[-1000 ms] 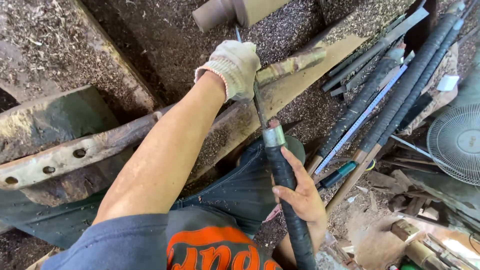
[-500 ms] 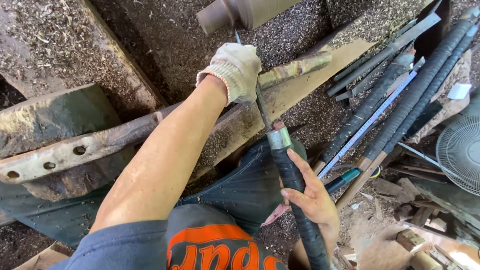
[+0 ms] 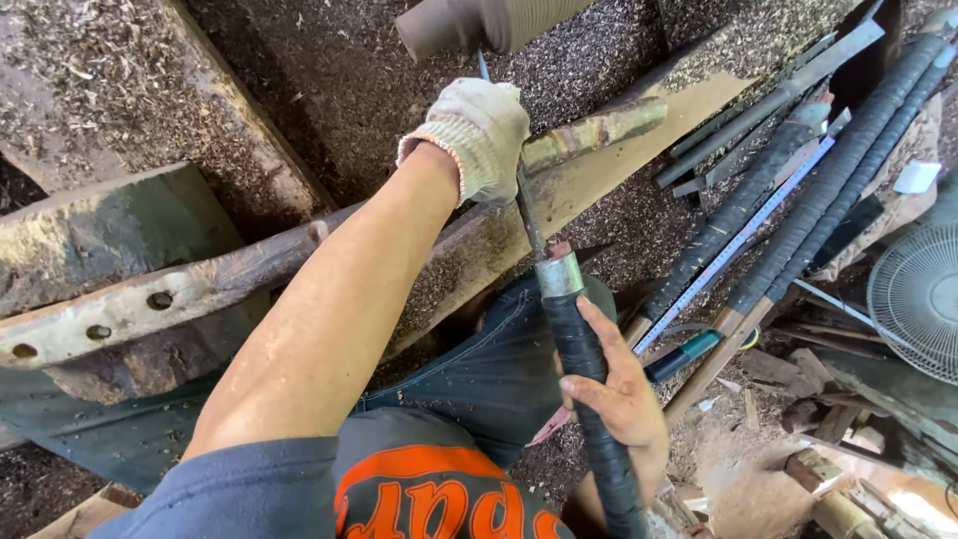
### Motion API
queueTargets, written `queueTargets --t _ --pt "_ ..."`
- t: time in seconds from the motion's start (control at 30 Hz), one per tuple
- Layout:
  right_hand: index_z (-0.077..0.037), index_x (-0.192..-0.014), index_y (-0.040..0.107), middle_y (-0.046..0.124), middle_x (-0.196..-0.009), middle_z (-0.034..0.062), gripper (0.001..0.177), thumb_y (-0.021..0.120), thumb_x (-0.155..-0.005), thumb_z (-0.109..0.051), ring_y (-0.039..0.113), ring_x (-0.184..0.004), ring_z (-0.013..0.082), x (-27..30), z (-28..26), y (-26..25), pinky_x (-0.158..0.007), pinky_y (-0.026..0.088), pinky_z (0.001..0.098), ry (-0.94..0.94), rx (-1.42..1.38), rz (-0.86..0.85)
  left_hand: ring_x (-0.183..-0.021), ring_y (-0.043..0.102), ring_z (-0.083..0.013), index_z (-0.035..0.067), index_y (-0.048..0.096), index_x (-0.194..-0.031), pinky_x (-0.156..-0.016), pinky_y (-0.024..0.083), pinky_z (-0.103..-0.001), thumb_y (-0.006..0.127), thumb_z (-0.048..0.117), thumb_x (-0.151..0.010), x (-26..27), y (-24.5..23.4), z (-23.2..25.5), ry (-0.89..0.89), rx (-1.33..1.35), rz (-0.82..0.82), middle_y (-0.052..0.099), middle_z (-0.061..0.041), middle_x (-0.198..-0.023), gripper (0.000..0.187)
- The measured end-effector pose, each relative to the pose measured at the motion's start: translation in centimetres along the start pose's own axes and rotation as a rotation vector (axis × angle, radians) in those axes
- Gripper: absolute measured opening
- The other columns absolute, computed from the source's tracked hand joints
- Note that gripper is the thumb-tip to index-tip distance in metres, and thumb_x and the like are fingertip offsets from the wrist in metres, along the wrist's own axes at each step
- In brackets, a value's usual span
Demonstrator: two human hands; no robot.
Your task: Using a lathe and chisels to turn and shape a wooden object.
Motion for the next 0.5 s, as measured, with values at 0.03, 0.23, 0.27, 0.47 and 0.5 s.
queueTargets --t 0.03,0.23,0.27,0.47,0.5 --pt "-0.011 -0.163 0.027 0.063 -0.096 0.0126 0.094 0.071 -0.081 0.004 0.062 -0.07 0.0141 0.0 0.2 0.3 -0.061 0.055 0.0289 0.003 -0.001 0.001 -0.088 0.074 -0.0341 0.011 0.08 -0.091 -0.077 0.059 -0.043 0.08 0.03 -0.072 0.0 0.0 0.0 0.001 0.002 -0.002 0.072 -0.017 -0.098 0.028" --pt "-0.009 -0.163 0.028 0.063 -0.098 0.0127 0.092 0.07 -0.083 0.005 0.062 -0.071 0.0148 0.1 0.5 0.8 -0.063 0.053 0.028 -0.031 -0.036 0.045 -0.089 0.073 -0.035 0.01 0.081 -0.091 -0.078 0.058 -0.042 0.085 0.033 -0.067 0.1 0.3 -0.3 0.023 0.017 0.059 0.071 -0.017 -0.099 0.034" --pt "-0.01 -0.163 0.028 0.063 -0.097 0.0126 0.092 0.07 -0.083 0.005 0.061 -0.071 0.0146 0.2 0.5 0.7 -0.063 0.053 0.0278 -0.025 -0.044 0.04 -0.089 0.073 -0.0349 0.01 0.081 -0.091 -0.078 0.058 -0.042 0.085 0.032 -0.068 0.2 0.4 -0.2 0.024 0.013 0.059 0.072 -0.017 -0.099 0.033" --pt "-0.012 -0.162 0.027 0.062 -0.096 0.0113 0.093 0.071 -0.082 0.005 0.061 -0.071 0.0143 -0.1 -0.2 -1.1 -0.063 0.054 0.0284 0.002 -0.009 -0.015 -0.088 0.073 -0.035 0.012 0.081 -0.092 -0.079 0.058 -0.043 0.083 0.031 -0.067 0.2 0.3 -0.2 -0.008 0.027 0.049 0.073 -0.017 -0.096 0.031" --pt "-0.011 -0.163 0.028 0.062 -0.097 0.011 0.093 0.072 -0.082 0.005 0.061 -0.073 0.0141 -0.1 -0.4 -1.5 -0.066 0.054 0.0285 -0.004 0.016 -0.03 -0.088 0.073 -0.0351 0.012 0.081 -0.092 -0.079 0.058 -0.043 0.083 0.03 -0.068 0.2 0.4 -0.2 -0.014 0.039 0.05 0.073 -0.017 -0.096 0.03"
Point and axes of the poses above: each hand's wrist, its own x-axis away from the middle knuckle, its own y-axis out of the palm, z = x × y, the point moved 2 cm from there along -x, towards the middle knuckle
